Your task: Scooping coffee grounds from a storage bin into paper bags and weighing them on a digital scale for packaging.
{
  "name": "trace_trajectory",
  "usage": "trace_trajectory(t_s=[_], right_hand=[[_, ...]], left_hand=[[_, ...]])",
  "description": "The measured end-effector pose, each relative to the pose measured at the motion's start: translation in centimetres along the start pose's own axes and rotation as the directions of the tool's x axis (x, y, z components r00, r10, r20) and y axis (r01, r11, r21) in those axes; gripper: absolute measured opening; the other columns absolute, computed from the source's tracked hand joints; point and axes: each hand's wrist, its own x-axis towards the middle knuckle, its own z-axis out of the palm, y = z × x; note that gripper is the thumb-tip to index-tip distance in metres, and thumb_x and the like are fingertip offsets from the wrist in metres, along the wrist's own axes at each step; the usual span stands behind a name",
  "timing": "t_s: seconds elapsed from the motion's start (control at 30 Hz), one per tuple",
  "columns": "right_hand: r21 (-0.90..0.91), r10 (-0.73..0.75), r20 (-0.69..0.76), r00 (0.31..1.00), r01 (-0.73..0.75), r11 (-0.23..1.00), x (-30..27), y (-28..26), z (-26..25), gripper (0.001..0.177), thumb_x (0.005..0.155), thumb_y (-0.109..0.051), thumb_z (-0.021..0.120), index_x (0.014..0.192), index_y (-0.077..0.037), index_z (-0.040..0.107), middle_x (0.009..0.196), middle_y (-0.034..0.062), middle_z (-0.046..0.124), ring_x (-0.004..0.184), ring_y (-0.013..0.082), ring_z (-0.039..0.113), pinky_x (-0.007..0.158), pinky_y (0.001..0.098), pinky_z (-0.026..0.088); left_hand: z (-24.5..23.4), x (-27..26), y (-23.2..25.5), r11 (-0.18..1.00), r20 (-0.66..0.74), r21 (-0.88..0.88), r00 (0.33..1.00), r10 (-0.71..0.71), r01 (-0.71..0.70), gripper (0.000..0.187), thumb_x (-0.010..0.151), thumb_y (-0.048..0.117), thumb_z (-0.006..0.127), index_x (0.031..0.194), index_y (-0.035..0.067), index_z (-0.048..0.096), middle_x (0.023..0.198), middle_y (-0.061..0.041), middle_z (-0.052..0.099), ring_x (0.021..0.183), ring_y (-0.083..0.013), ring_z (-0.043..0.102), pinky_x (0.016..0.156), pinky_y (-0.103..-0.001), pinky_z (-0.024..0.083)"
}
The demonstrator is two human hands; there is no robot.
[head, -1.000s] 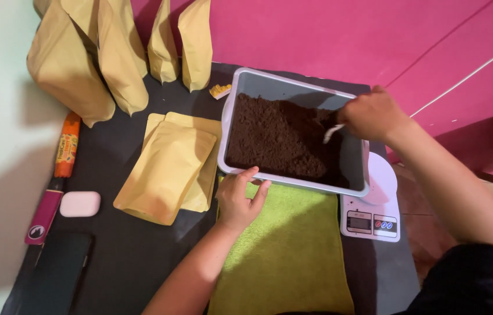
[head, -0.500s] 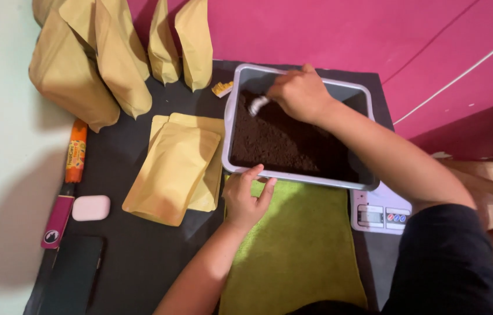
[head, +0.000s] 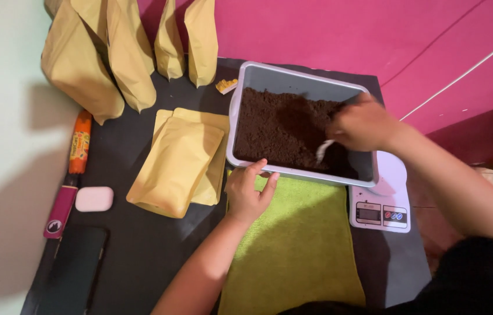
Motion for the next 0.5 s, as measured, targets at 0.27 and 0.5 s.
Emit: trace_trajectory(t_s=[0.27,0.5], right_hand=[[0.132,-0.074,-0.385,0.920,0.134,0.982,12.5,-5.3,-2.1,0.024,0.090,-0.047,0.064,0.075,-0.031,0.073,0.071,-0.0074,0.072,0.077,0.0211,0.075,0.074,0.0446,0.049],[0.248,-0.177,-0.354,0.918,0.275,0.929,5.1,-6.4,-2.5,0.004,0.083,-0.036,0.072,0.082,-0.037,0.076,0.080,-0.0104,0.073,0.086,0.0184,0.073,0.072,0.0452,0.046]], left_hand=[[0.1,0.1,-0.2,1.000,0.004,0.004,1.000,-0.003,0.003,0.034,0.086,0.029,0.080,0.109,0.005,0.073,0.072,-0.003,0.070,0.068,-0.0265,0.069,0.068,-0.040,0.057],[-0.1,0.0,-0.2,1.000,0.007,0.027,1.000,-0.007,0.007,0.036,0.087,0.032,0.078,0.111,0.006,0.073,0.073,-0.002,0.070,0.068,-0.0261,0.069,0.069,-0.040,0.057]])
